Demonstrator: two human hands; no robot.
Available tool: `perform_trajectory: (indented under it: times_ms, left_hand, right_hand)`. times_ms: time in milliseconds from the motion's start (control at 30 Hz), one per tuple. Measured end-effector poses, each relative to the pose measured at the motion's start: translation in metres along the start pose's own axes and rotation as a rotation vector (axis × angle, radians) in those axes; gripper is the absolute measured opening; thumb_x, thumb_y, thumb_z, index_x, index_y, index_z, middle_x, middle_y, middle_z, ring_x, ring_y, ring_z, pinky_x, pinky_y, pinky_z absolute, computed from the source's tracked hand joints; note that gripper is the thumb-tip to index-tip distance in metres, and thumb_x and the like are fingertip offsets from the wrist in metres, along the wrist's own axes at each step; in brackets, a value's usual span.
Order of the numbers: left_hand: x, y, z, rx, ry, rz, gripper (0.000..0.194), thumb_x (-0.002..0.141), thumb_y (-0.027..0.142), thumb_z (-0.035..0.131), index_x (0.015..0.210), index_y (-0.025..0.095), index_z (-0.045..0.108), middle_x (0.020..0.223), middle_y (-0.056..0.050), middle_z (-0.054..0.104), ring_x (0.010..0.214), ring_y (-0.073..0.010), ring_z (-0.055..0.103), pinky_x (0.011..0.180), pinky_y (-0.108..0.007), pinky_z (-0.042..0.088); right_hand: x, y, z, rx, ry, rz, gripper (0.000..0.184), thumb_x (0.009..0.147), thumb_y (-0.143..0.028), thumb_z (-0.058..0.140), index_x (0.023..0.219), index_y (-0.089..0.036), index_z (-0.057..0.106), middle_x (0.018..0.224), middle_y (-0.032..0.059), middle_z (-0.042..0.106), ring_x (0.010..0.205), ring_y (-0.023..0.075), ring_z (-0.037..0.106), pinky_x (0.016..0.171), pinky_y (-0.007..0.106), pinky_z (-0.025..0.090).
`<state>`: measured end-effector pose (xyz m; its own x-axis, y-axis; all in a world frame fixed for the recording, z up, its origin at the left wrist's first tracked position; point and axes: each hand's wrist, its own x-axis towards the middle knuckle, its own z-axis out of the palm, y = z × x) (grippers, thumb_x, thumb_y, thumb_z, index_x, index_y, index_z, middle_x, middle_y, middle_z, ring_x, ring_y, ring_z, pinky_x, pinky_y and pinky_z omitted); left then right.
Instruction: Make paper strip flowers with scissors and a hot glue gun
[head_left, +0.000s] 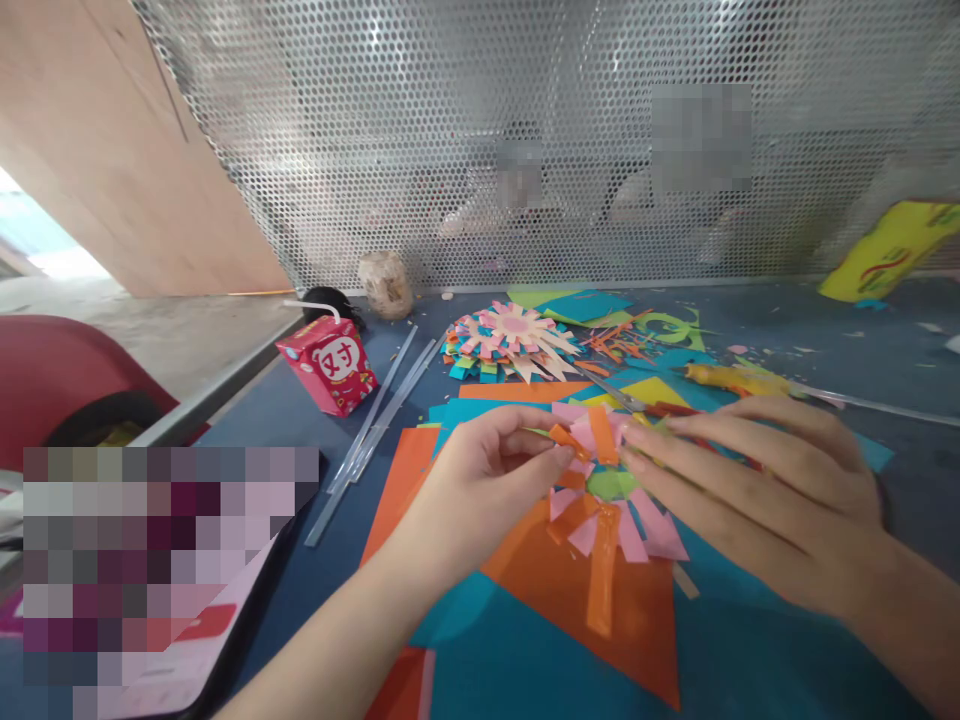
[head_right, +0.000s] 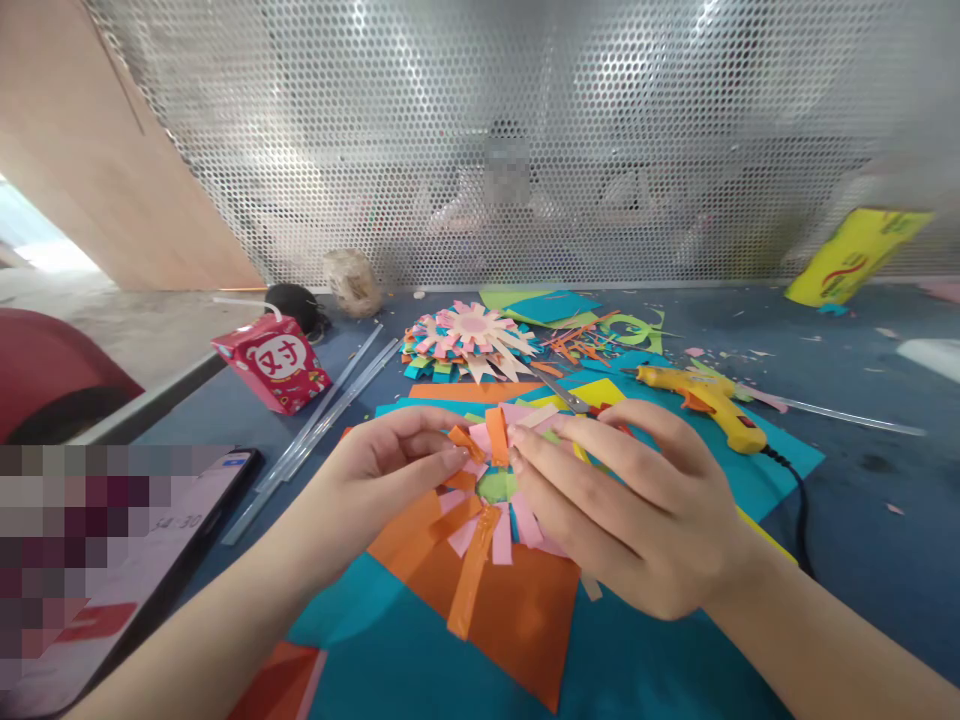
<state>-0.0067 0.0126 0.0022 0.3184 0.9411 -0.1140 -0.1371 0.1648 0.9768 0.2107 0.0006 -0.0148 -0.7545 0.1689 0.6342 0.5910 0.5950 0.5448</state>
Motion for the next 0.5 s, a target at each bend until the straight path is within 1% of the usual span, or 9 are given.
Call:
perform_trajectory:
  times_ms: [67, 167, 233, 300, 367, 400, 433, 467, 500]
  left_hand:
    - [0.000, 0.001, 0.000, 0.011, 0.027, -0.006, 0.011, 0.072, 0.011, 0.061, 0.082, 0.016, 0.064, 0.066, 0.001, 0.067, 0.060, -0.0090, 0.062, 0.058, -0.018, 0.047]
    - [0.000, 0.001, 0.000, 0.002, 0.060, 0.006, 0.012, 0.071, 0.013, 0.063, 0.083, 0.015, 0.063, 0.066, 0.000, 0.067, 0.059, -0.0093, 0.061, 0.057, -0.019, 0.046]
    - [0.001, 0.002, -0.001, -0.021, 0.081, 0.029, 0.012, 0.070, 0.014, 0.065, 0.081, 0.015, 0.062, 0.064, 0.000, 0.067, 0.057, -0.0093, 0.061, 0.056, -0.020, 0.046]
    - [0.002, 0.002, -0.002, -0.034, 0.119, 0.045, 0.014, 0.069, 0.016, 0.066, 0.081, 0.015, 0.061, 0.063, 0.001, 0.066, 0.055, -0.0090, 0.060, 0.056, -0.020, 0.046]
    - [0.005, 0.001, -0.005, -0.030, 0.173, 0.040, 0.015, 0.068, 0.018, 0.067, 0.081, 0.014, 0.061, 0.065, 0.001, 0.066, 0.055, -0.0086, 0.059, 0.055, -0.020, 0.046]
    - [0.006, 0.000, -0.006, -0.025, 0.196, 0.031, 0.014, 0.069, 0.018, 0.067, 0.081, 0.014, 0.061, 0.066, 0.000, 0.066, 0.056, -0.0086, 0.060, 0.056, -0.020, 0.046]
    - [0.008, 0.000, -0.008, -0.018, 0.214, 0.020, 0.014, 0.069, 0.017, 0.066, 0.081, 0.014, 0.061, 0.068, 0.000, 0.067, 0.057, -0.0086, 0.060, 0.057, -0.020, 0.046]
    - [0.010, -0.001, -0.009, -0.008, 0.229, 0.006, 0.014, 0.069, 0.017, 0.065, 0.083, 0.014, 0.061, 0.068, -0.001, 0.067, 0.057, -0.0086, 0.060, 0.057, -0.020, 0.046]
    - [0.012, -0.003, -0.010, 0.004, 0.239, -0.008, 0.016, 0.070, 0.016, 0.065, 0.086, 0.014, 0.061, 0.069, -0.001, 0.067, 0.058, -0.0086, 0.060, 0.058, -0.020, 0.047]
  right_hand:
    - [-0.002, -0.001, -0.002, 0.001, -0.015, 0.005, 0.021, 0.081, -0.024, 0.061, 0.101, -0.029, 0.064, 0.114, -0.0033, 0.064, 0.093, 0.0222, 0.060, 0.083, 0.042, 0.045]
    - [-0.001, -0.001, -0.003, 0.014, 0.001, 0.033, 0.026, 0.079, -0.018, 0.061, 0.103, -0.025, 0.064, 0.108, 0.0003, 0.067, 0.091, 0.0233, 0.060, 0.081, 0.042, 0.044]
    - [0.004, 0.000, -0.002, 0.011, 0.038, 0.042, 0.030, 0.076, -0.016, 0.063, 0.105, -0.022, 0.063, 0.101, 0.0034, 0.069, 0.086, 0.0234, 0.061, 0.079, 0.041, 0.045]
    - [0.009, 0.004, 0.001, -0.032, 0.102, 0.121, 0.040, 0.072, -0.016, 0.064, 0.111, -0.019, 0.058, 0.103, 0.0078, 0.068, 0.087, 0.0252, 0.061, 0.080, 0.042, 0.045]
    - [0.007, 0.015, 0.005, -0.135, 0.091, 0.347, 0.047, 0.072, -0.021, 0.062, 0.118, -0.016, 0.053, 0.111, 0.0145, 0.064, 0.096, 0.0310, 0.059, 0.081, 0.046, 0.045]
    - [0.002, 0.024, 0.008, -0.205, 0.032, 0.513, 0.046, 0.074, -0.026, 0.059, 0.118, -0.014, 0.053, 0.114, 0.0179, 0.061, 0.101, 0.0353, 0.057, 0.081, 0.050, 0.044]
    - [-0.007, 0.035, 0.012, -0.281, -0.102, 0.671, 0.040, 0.077, -0.032, 0.056, 0.112, -0.013, 0.057, 0.108, 0.0202, 0.063, 0.099, 0.0377, 0.057, 0.075, 0.051, 0.045]
    - [-0.021, 0.049, 0.017, -0.352, -0.251, 0.819, 0.036, 0.079, -0.040, 0.052, 0.101, -0.013, 0.062, 0.094, 0.0221, 0.066, 0.089, 0.0389, 0.061, 0.066, 0.051, 0.045]
    - [-0.038, 0.063, 0.022, -0.385, -0.381, 0.947, 0.039, 0.077, -0.051, 0.051, 0.082, -0.015, 0.065, 0.078, 0.0224, 0.066, 0.078, 0.0390, 0.062, 0.057, 0.050, 0.043]
